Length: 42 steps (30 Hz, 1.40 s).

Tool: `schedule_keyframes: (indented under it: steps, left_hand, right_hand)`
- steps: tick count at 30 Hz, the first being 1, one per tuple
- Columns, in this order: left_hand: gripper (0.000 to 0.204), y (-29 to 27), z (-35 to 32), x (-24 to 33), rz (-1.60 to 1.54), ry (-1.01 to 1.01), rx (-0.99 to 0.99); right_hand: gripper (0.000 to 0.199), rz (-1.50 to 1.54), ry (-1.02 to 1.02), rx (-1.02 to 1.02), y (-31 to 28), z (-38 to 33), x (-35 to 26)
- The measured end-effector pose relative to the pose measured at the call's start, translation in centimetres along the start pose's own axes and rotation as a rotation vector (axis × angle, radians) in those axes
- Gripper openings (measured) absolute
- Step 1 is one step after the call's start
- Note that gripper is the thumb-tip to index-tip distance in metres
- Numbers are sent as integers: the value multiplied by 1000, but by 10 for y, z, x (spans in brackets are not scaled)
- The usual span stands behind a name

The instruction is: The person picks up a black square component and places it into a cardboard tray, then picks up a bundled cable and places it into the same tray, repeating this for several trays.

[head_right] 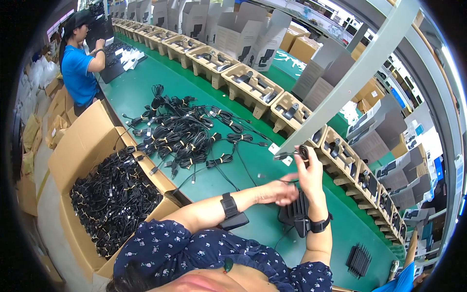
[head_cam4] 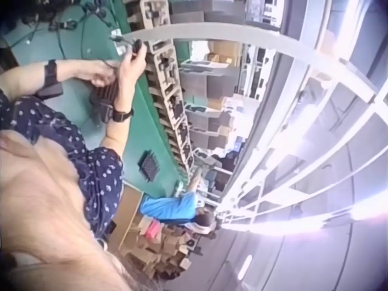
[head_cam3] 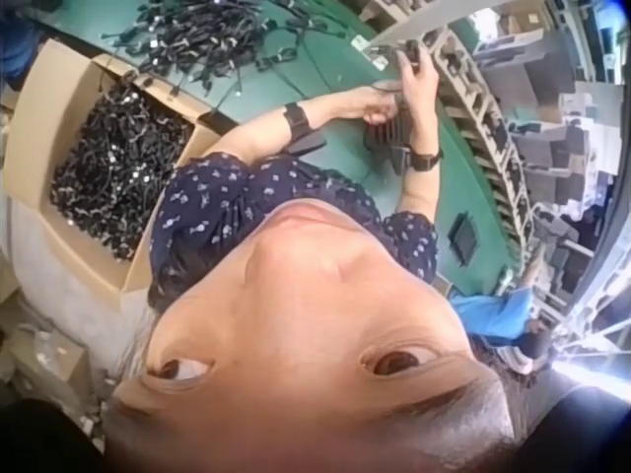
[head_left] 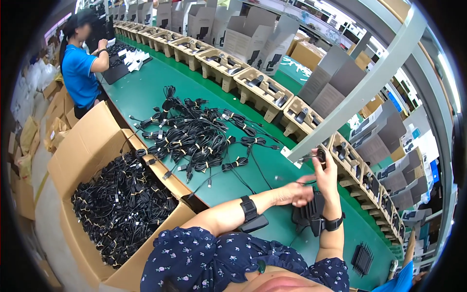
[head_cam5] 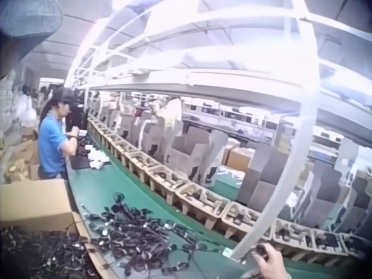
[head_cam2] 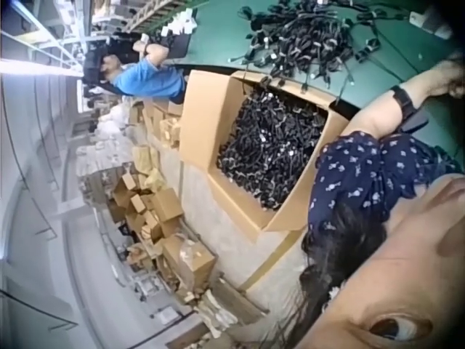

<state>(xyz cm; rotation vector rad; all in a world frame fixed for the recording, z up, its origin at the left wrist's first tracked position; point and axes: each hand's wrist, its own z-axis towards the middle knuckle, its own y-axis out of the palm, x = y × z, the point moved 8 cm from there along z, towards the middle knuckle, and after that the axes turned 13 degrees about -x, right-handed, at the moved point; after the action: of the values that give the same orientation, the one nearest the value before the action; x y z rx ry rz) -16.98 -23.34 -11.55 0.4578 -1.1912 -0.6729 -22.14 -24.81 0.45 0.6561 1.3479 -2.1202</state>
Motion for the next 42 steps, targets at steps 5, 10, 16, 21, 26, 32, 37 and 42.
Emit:
schedule_keyframes:
  steps: [5, 10, 16, 21, 26, 32, 37, 42]
  left_hand:
    - [14, -46, -11, 25, -184, 340, 203]
    - [17, -31, -7, -6, 93, 163, 247]
    - [25, -30, -1, -16, 94, 88, 56]
    - [34, -28, 1, -14, 215, -35, 126]
    - [31, -39, 0, -9, 317, -107, 190]
    - [28, -45, 1, -21, 392, -235, 133]
    - [28, -45, 1, -16, 385, -234, 157]
    - [28, -48, 3, -14, 344, -220, 174]
  right_hand:
    - [25, 397, 53, -3, -15, -36, 29]
    - [29, 67, -40, -117, -3, -59, 22]
    - [54, -3, 184, -545, 28, -88, 31]
    - [38, -334, 188, -289, -29, -91, 54]
    - [30, -281, 286, 225, -124, -105, 114]
    - [34, -614, 486, 653, -232, -110, 168]
    - [34, -844, 533, 661, -274, -96, 213]
    - [35, -1017, 695, 402, -281, -81, 261]
